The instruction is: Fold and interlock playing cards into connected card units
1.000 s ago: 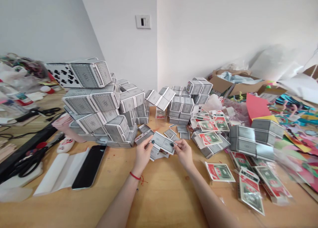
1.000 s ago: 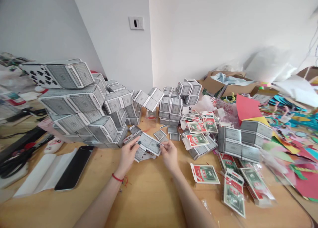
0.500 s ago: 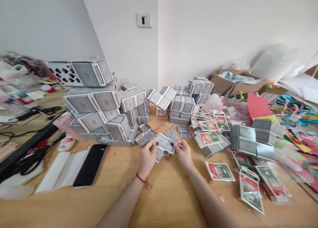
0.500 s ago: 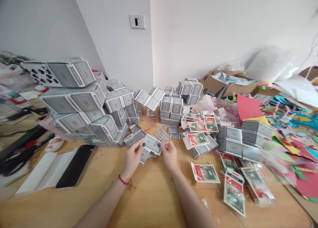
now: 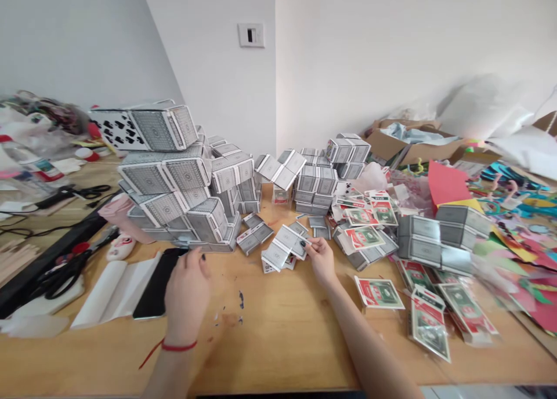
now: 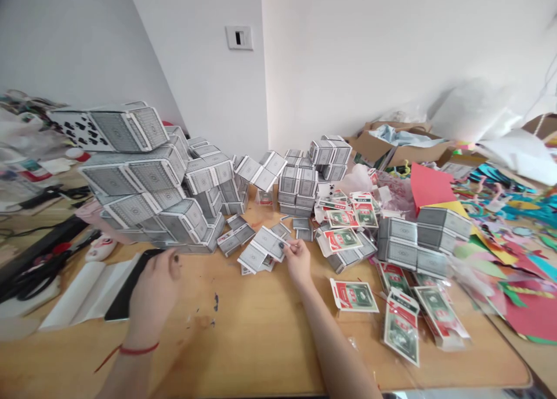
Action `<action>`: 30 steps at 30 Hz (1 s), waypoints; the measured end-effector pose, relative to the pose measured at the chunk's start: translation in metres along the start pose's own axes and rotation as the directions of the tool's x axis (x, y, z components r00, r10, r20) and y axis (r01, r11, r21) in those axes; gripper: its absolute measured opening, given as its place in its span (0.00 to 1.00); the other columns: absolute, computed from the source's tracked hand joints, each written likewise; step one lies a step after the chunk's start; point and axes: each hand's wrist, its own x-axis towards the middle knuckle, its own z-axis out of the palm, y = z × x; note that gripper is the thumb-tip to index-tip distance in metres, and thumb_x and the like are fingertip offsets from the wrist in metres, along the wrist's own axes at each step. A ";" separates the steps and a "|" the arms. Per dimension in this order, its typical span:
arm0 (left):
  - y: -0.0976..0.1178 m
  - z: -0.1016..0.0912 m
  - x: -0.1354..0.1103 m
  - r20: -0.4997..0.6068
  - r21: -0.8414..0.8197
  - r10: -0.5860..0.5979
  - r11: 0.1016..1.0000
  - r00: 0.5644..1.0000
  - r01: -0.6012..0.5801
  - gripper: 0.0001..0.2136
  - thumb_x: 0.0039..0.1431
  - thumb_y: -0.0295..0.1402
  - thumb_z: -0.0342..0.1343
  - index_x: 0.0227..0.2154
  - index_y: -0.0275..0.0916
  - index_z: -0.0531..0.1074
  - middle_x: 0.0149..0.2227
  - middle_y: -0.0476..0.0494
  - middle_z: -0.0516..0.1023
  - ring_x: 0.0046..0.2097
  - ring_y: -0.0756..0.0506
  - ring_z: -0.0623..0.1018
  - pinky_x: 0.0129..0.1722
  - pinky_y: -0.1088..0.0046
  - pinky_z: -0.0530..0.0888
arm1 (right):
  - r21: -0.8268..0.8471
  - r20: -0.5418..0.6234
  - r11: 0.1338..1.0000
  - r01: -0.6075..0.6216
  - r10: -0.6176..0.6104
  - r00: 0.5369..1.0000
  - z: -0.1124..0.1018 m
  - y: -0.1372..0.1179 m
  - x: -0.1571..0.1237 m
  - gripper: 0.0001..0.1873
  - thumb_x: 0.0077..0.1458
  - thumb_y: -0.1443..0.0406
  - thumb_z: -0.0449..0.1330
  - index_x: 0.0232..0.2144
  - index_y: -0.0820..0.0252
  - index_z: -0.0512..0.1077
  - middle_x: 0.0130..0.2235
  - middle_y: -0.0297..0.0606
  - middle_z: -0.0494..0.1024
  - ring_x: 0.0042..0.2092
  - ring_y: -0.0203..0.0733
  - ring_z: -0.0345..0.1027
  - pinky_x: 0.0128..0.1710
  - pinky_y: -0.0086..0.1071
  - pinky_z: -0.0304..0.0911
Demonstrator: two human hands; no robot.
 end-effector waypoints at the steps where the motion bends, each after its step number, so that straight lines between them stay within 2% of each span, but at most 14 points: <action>1: -0.009 0.002 -0.006 -0.007 0.040 0.009 0.999 1.000 -0.008 0.19 0.56 0.29 0.39 0.50 0.32 0.58 0.44 0.31 0.68 0.45 0.37 0.69 0.43 0.60 0.64 | 0.004 -0.002 1.000 0.001 -0.001 1.000 0.000 0.001 0.000 0.19 0.38 0.55 0.63 0.27 0.57 0.60 0.19 0.30 0.71 0.18 0.38 0.66 0.18 0.30 0.61; 3: -0.024 0.010 -0.017 -0.018 0.140 -0.009 0.990 1.000 0.012 0.21 0.56 0.32 0.40 0.53 0.30 0.54 0.51 0.27 0.61 0.51 0.33 0.63 0.48 0.52 0.57 | 0.009 -0.006 1.000 0.009 -0.009 1.000 0.000 0.003 0.000 0.18 0.38 0.55 0.63 0.26 0.57 0.60 0.19 0.29 0.71 0.18 0.37 0.66 0.18 0.29 0.61; 5: -0.032 0.020 -0.026 0.002 0.184 -0.099 0.978 0.995 0.097 0.22 0.57 0.34 0.38 0.54 0.31 0.52 0.53 0.27 0.59 0.52 0.31 0.61 0.47 0.45 0.54 | 0.008 -0.008 1.000 0.018 -0.018 1.000 0.000 0.004 0.000 0.18 0.38 0.56 0.63 0.26 0.57 0.60 0.18 0.28 0.70 0.17 0.37 0.66 0.18 0.28 0.60; 8: -0.036 0.030 -0.033 0.024 0.186 -0.168 0.969 0.985 0.161 0.23 0.58 0.35 0.38 0.54 0.31 0.51 0.54 0.27 0.58 0.51 0.31 0.63 0.48 0.42 0.50 | 0.007 -0.007 1.000 0.021 -0.021 1.000 -0.001 0.005 0.000 0.18 0.38 0.56 0.63 0.26 0.57 0.60 0.18 0.28 0.70 0.17 0.37 0.66 0.18 0.28 0.60; 12: -0.033 0.030 -0.035 0.048 0.141 -0.189 0.973 0.981 0.180 0.22 0.56 0.36 0.40 0.53 0.33 0.53 0.54 0.26 0.58 0.52 0.31 0.63 0.48 0.40 0.49 | 0.006 0.001 1.000 0.013 -0.013 1.000 -0.001 0.002 -0.002 0.19 0.37 0.55 0.63 0.26 0.57 0.60 0.20 0.30 0.72 0.18 0.38 0.66 0.17 0.29 0.60; 15: -0.029 0.028 -0.034 -0.022 -0.024 -0.110 0.994 0.994 0.110 0.19 0.55 0.34 0.42 0.49 0.33 0.59 0.53 0.28 0.61 0.55 0.34 0.60 0.51 0.45 0.50 | 0.004 0.022 1.000 0.004 -0.004 1.000 0.000 -0.001 -0.003 0.18 0.38 0.55 0.63 0.26 0.57 0.60 0.19 0.30 0.72 0.18 0.38 0.66 0.17 0.29 0.61; 17: -0.023 0.030 -0.033 -0.035 -0.264 -0.071 0.963 0.997 0.059 0.16 0.55 0.34 0.43 0.44 0.34 0.64 0.48 0.32 0.66 0.52 0.38 0.64 0.51 0.55 0.58 | 0.008 0.056 1.000 -0.012 0.011 0.998 0.001 -0.003 -0.005 0.18 0.38 0.55 0.63 0.27 0.57 0.60 0.19 0.29 0.72 0.17 0.37 0.66 0.17 0.29 0.61; 19: -0.009 0.035 -0.029 0.110 -0.524 -0.118 0.837 0.987 0.158 0.14 0.55 0.37 0.43 0.41 0.38 0.66 0.41 0.37 0.72 0.44 0.41 0.72 0.45 0.62 0.66 | 0.011 0.104 0.999 -0.037 0.036 0.994 0.004 -0.005 -0.008 0.17 0.38 0.56 0.63 0.28 0.57 0.61 0.19 0.28 0.71 0.17 0.36 0.65 0.18 0.30 0.63; 21: 0.011 0.043 -0.024 0.318 -0.735 -0.075 0.611 0.945 0.295 0.16 0.54 0.41 0.45 0.42 0.38 0.64 0.40 0.39 0.73 0.39 0.43 0.74 0.38 0.66 0.70 | 0.008 0.158 0.998 -0.061 0.059 0.986 0.008 -0.007 -0.012 0.18 0.38 0.55 0.63 0.29 0.57 0.62 0.18 0.27 0.70 0.17 0.35 0.64 0.18 0.30 0.64; 22: 0.022 0.046 -0.021 0.372 -0.792 -0.045 0.506 0.927 0.342 0.18 0.52 0.41 0.47 0.44 0.39 0.62 0.42 0.39 0.72 0.40 0.44 0.74 0.37 0.67 0.71 | 0.006 0.185 0.998 -0.069 0.067 0.980 0.010 -0.008 -0.014 0.18 0.38 0.55 0.63 0.29 0.57 0.62 0.18 0.27 0.70 0.17 0.35 0.64 0.18 0.31 0.65; 24: 0.047 0.054 -0.014 0.446 -0.836 0.027 0.370 0.895 0.405 0.22 0.47 0.38 0.54 0.46 0.38 0.59 0.41 0.40 0.72 0.39 0.45 0.74 0.37 0.69 0.70 | 0.001 0.235 0.997 -0.079 0.076 0.969 0.014 -0.010 -0.018 0.19 0.38 0.55 0.63 0.30 0.57 0.62 0.18 0.27 0.70 0.17 0.34 0.63 0.18 0.31 0.65; 26: 0.069 0.061 -0.006 0.531 -0.829 0.115 0.272 0.839 0.488 0.26 0.43 0.34 0.58 0.47 0.37 0.58 0.37 0.41 0.74 0.35 0.46 0.75 0.34 0.69 0.71 | -0.017 0.270 0.997 -0.075 0.076 0.960 0.016 -0.010 -0.020 0.18 0.38 0.55 0.62 0.29 0.58 0.63 0.19 0.27 0.70 0.18 0.34 0.64 0.17 0.30 0.64; 27: 0.077 0.064 -0.001 0.533 -0.837 0.146 0.240 0.834 0.492 0.26 0.41 0.32 0.59 0.45 0.37 0.59 0.36 0.42 0.74 0.34 0.47 0.75 0.33 0.70 0.71 | -0.035 0.274 0.997 -0.063 0.070 0.959 0.016 -0.009 -0.020 0.18 0.39 0.55 0.62 0.29 0.58 0.63 0.19 0.28 0.70 0.18 0.34 0.64 0.17 0.29 0.64; 30: 0.092 0.074 0.010 0.518 -0.849 0.183 0.225 0.835 0.478 0.19 0.37 0.27 0.60 0.36 0.35 0.66 0.32 0.43 0.74 0.33 0.47 0.75 0.33 0.72 0.70 | -0.126 0.218 0.992 -0.007 0.034 0.975 0.012 -0.006 -0.016 0.15 0.46 0.53 0.56 0.27 0.59 0.65 0.17 0.28 0.69 0.16 0.33 0.62 0.14 0.26 0.59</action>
